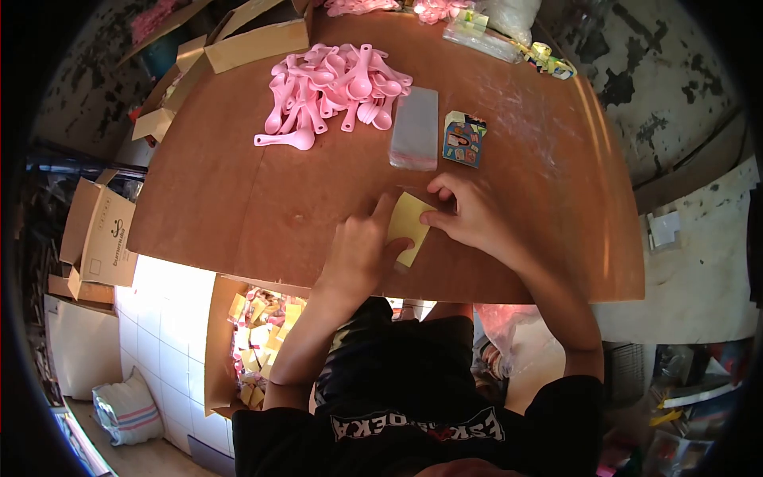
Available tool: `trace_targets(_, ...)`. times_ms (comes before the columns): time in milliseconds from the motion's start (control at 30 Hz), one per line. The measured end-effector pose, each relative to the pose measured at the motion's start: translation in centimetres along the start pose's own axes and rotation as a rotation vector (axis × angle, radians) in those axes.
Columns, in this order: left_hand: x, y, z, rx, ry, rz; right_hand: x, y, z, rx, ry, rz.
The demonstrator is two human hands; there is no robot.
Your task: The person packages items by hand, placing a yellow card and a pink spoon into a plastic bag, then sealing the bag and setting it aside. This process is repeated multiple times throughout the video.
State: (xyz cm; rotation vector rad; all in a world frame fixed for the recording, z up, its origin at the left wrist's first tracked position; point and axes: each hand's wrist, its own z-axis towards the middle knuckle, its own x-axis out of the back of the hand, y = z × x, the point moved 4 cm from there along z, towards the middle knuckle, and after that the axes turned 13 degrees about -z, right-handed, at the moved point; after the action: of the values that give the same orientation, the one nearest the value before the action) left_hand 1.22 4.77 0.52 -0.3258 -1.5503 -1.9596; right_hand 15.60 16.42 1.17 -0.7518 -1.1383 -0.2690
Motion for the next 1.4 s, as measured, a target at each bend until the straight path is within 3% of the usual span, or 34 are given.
trace_targets(300,-0.2,-0.9,0.1,0.028,-0.01,-0.113,-0.4,0.0,1.8,0.088,-0.071,-0.05)
trace_targets(367,0.1,-0.8,0.2,0.025,-0.001,-0.117,-1.2,0.1,1.9,-0.053,-0.211,0.127)
trace_targets(467,0.2,-0.8,0.2,-0.005,-0.038,-0.168,-2.6,1.1,2.2,-0.06,-0.208,0.272)
trace_targets(667,2.0,-1.0,1.0,-0.032,0.104,-0.177,-0.4,-0.3,2.8,-0.143,-0.306,0.382)
trace_targets(700,2.6,-0.6,1.4,-0.107,0.146,-0.118,-0.3,-0.2,3.0,-0.141,-0.307,0.384)
trace_targets(767,3.4,-0.4,2.0,-0.18,0.189,-0.059,-0.1,-0.3,3.4,-0.029,-0.267,0.451)
trace_targets(833,3.4,-0.8,2.7,-0.086,0.064,-0.39,0.9,-1.1,4.0,-0.031,-0.267,0.486)
trace_targets(867,3.7,-1.0,3.0,-0.085,0.063,-0.389,1.5,-1.7,4.2,-0.034,-0.266,0.521)
trace_targets(900,3.5,-1.7,3.2,0.068,-0.082,-0.465,1.8,-2.2,4.4,-0.035,-0.266,0.523)
trace_targets(933,3.1,-2.3,3.3,0.222,-0.227,-0.539,2.4,-2.6,4.6,-0.037,-0.167,0.528)
trace_targets(967,3.0,-2.3,3.5,0.221,-0.228,-0.539,3.1,-2.9,4.9,-0.039,-0.068,0.531)
trace_targets(1033,3.0,-2.3,3.6,0.239,-0.115,-0.878,3.9,-3.5,5.0,-0.013,-0.041,0.482)
trace_targets(1100,3.6,-1.8,3.9,0.246,-0.079,-0.866,4.4,-3.9,5.4,0.013,-0.018,0.432)
trace_targets(1167,3.9,-1.8,4.1,0.257,-0.044,-0.855,5.0,-5.1,5.8,0.246,0.054,0.318)
trace_targets(1267,4.7,-1.2,4.1,0.132,0.058,-0.737,4.8,-6.2,5.9,0.325,0.014,0.237)
trace_targets(1333,5.5,-0.1,3.9,0.081,0.068,-0.606,4.9,-6.7,6.1,0.323,-0.055,0.273)
trace_targets(1367,5.7,0.0,3.9,-0.042,0.142,-0.57,4.9,-6.9,6.3,0.297,-0.186,0.302)
trace_targets(1400,5.7,-0.2,3.8,-0.044,0.148,-0.57,4.9,-7.3,6.4,0.27,-0.316,0.327)
